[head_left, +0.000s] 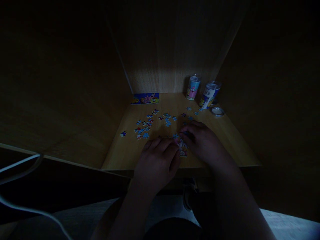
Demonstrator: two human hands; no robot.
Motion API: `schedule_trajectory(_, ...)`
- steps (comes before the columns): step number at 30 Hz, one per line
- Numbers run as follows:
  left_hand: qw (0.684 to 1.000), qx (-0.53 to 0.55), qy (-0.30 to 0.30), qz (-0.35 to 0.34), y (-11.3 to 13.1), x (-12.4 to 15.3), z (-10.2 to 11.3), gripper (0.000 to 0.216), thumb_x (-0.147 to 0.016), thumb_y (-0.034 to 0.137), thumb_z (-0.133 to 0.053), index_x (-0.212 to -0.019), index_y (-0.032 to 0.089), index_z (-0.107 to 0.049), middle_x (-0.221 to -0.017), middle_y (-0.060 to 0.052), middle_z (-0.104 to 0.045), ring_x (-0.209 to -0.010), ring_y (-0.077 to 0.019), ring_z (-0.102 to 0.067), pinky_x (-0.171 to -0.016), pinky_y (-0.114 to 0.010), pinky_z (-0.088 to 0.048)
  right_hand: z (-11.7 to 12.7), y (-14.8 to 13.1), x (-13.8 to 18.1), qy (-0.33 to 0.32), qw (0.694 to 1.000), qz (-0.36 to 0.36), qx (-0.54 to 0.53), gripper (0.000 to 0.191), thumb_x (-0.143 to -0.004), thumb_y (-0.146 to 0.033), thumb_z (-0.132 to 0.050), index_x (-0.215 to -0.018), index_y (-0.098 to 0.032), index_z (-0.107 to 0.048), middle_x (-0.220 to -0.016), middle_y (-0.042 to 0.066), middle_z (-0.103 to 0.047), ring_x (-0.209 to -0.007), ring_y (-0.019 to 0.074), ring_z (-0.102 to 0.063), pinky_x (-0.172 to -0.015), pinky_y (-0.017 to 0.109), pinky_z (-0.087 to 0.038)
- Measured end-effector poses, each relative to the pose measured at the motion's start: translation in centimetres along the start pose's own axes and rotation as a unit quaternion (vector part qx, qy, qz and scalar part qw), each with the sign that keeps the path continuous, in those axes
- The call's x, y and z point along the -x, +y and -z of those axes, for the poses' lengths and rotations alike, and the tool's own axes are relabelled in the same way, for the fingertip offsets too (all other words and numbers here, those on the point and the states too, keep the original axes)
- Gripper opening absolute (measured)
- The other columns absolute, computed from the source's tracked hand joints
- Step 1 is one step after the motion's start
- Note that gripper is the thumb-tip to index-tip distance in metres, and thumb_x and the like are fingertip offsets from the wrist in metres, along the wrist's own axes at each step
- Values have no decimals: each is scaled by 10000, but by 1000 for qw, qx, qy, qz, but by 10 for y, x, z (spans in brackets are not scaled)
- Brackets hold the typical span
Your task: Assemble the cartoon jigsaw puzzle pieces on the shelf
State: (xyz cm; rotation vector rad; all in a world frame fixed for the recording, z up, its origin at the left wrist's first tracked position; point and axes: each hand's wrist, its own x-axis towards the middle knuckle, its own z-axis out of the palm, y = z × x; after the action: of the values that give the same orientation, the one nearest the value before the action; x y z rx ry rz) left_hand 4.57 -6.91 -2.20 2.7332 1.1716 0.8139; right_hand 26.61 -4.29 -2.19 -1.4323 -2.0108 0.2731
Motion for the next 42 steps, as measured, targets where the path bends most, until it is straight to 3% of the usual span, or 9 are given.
schedule_trajectory(42, 1000, 0, -3, 3, 2, 0, 1, 118, -1066, 223, -638, -1128, 220, -738, -1192, -64, -793, -1094, -278, -701, -984, -511, -564, -2, 5, 1, -5, 1000, 4, 3, 95, -1026, -196, -667, -1008, -255, -738, -1065, 73, -775, -1036, 278, -723, -927, 434, -569)
